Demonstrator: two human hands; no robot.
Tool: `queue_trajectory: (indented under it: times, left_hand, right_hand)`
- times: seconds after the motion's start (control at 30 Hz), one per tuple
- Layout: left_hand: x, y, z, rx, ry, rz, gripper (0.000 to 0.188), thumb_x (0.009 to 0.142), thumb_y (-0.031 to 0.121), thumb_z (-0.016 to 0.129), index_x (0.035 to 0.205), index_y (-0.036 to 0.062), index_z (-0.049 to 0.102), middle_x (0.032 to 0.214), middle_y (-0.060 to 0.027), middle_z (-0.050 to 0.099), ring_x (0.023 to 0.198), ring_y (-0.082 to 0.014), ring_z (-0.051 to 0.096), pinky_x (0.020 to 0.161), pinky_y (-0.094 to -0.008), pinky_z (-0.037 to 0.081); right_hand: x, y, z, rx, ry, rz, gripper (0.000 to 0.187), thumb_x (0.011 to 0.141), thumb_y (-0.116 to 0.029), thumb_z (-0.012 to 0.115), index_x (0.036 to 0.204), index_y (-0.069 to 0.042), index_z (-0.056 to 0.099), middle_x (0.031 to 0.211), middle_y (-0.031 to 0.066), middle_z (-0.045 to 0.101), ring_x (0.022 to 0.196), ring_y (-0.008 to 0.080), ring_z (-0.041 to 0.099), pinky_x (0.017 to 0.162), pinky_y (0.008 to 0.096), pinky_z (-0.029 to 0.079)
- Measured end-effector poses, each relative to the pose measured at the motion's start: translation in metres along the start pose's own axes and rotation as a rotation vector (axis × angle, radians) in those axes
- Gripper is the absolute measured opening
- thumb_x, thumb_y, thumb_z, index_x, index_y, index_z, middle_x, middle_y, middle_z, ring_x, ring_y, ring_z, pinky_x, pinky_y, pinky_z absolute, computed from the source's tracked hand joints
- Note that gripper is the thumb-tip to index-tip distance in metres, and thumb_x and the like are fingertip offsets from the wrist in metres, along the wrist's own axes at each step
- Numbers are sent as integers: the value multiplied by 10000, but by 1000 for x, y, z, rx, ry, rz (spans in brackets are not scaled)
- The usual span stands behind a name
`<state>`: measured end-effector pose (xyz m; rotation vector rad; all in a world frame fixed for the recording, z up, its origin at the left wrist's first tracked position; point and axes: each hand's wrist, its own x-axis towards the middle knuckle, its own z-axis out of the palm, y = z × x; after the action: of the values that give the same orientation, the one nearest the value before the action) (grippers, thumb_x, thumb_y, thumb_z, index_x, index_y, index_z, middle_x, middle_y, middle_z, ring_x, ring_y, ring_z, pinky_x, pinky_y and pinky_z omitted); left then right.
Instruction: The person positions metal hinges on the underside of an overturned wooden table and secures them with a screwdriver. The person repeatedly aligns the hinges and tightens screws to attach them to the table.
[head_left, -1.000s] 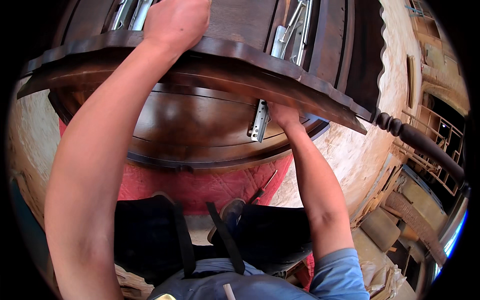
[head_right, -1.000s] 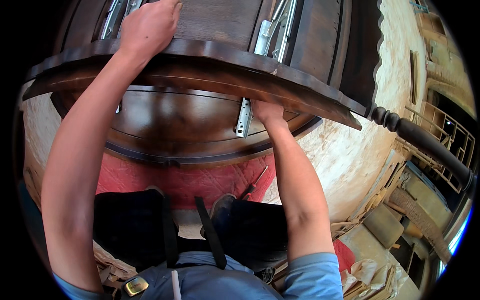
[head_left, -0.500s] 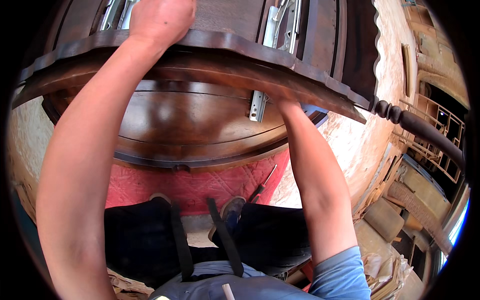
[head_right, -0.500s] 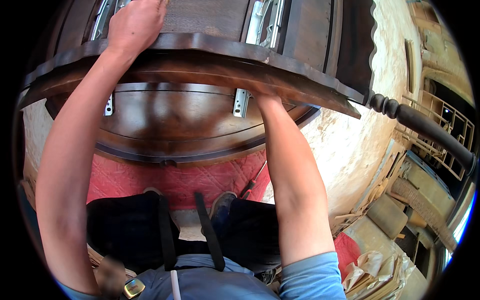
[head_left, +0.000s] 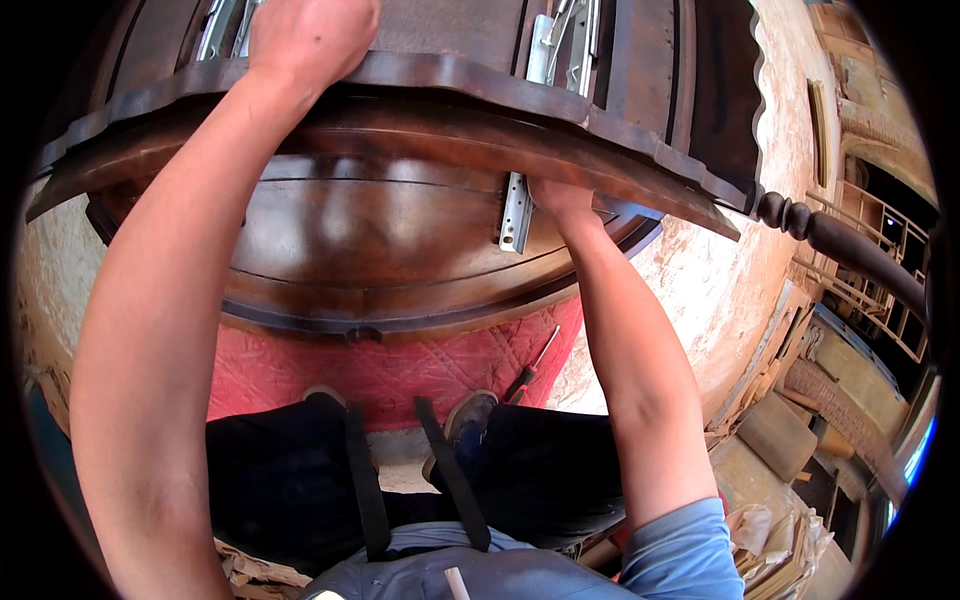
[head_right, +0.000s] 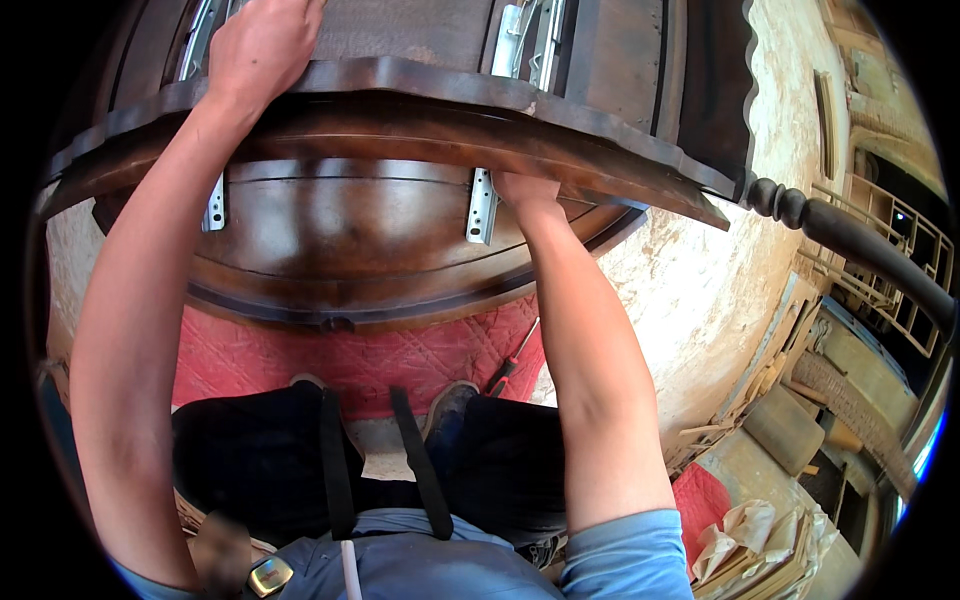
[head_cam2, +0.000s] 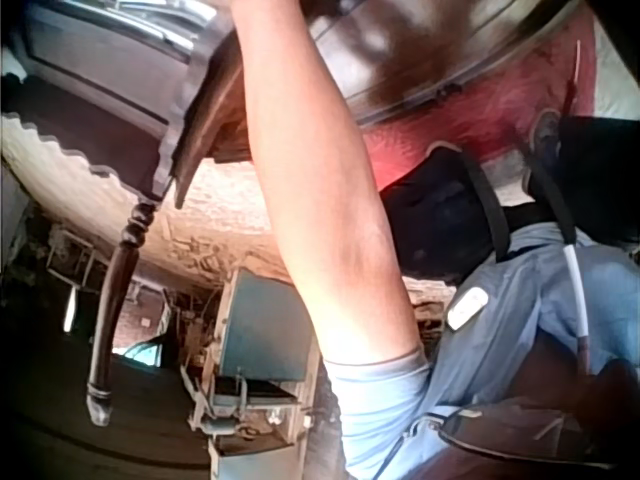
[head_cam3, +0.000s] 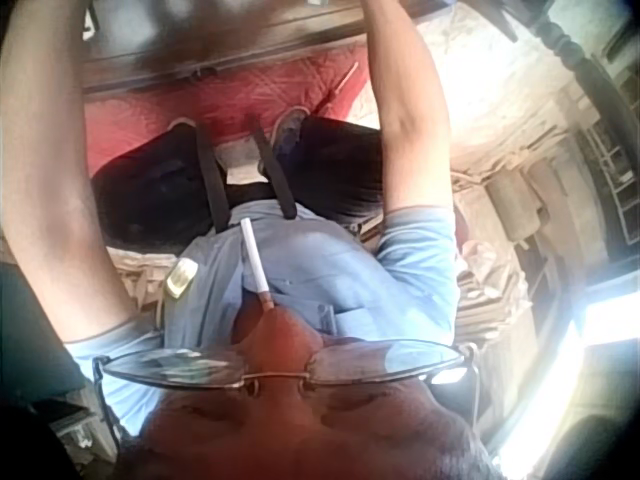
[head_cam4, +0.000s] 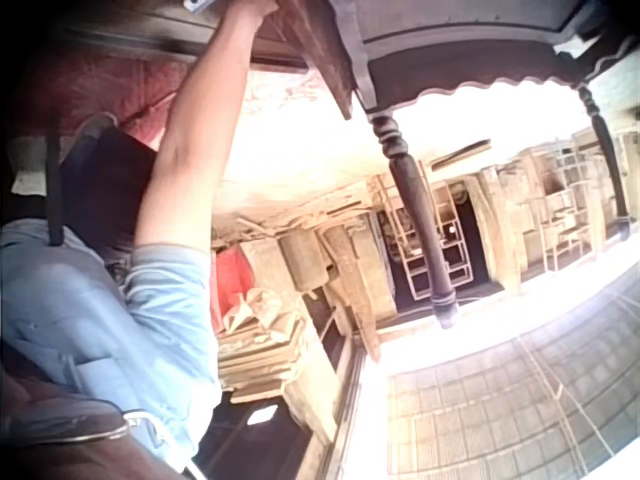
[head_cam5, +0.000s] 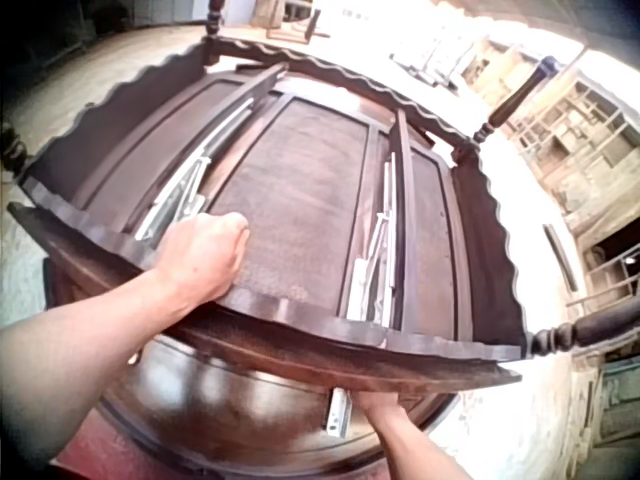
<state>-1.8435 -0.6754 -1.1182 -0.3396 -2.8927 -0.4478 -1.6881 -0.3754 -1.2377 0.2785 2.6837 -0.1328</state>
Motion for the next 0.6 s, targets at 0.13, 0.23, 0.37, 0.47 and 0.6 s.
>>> queue_trajectory:
  times: [0.13, 0.23, 0.37, 0.47, 0.6]
  left_hand:
    - [-2, 2, 0, -30, 35, 14, 243, 944, 231, 568, 801, 54, 653, 730, -213, 676, 731, -424, 679, 680, -533, 538]
    - [-1, -1, 3, -39, 43, 25, 246, 945, 235, 568, 800, 54, 651, 728, -213, 675, 727, -428, 678, 676, -535, 538]
    - [-1, 0, 4, -23, 41, 9, 252, 948, 238, 564, 797, 57, 652, 728, -216, 675, 724, -429, 679, 671, -534, 539]
    - [0, 0, 2, -14, 32, 7, 253, 948, 237, 563, 791, 61, 653, 724, -217, 676, 717, -425, 681, 669, -531, 541]
    - [1, -1, 1, -3, 19, 19, 254, 948, 237, 563, 782, 67, 655, 713, -212, 677, 699, -420, 683, 664, -529, 543]
  right_hand:
    - [0, 12, 3, -43, 206, -170, 450, 988, -403, 528, 1336, -133, 616, 1401, 171, 579, 1318, 382, 503, 1119, 470, 365]
    - [21, 22, 15, 199, 340, -250, 503, 979, -438, 558, 1341, -93, 605, 1396, 189, 578, 1306, 367, 514, 1113, 452, 377]
    - [35, 17, 18, 300, 438, -262, 505, 986, -445, 535, 1362, -112, 584, 1420, 179, 557, 1320, 365, 503, 1113, 460, 380]
    - [37, 13, 17, 294, 455, -237, 507, 992, -451, 518, 1378, -127, 569, 1439, 172, 541, 1331, 364, 494, 1113, 466, 383]
    - [34, 6, 21, 245, 425, -178, 510, 999, -458, 494, 1399, -147, 549, 1464, 162, 520, 1345, 361, 483, 1113, 473, 387]
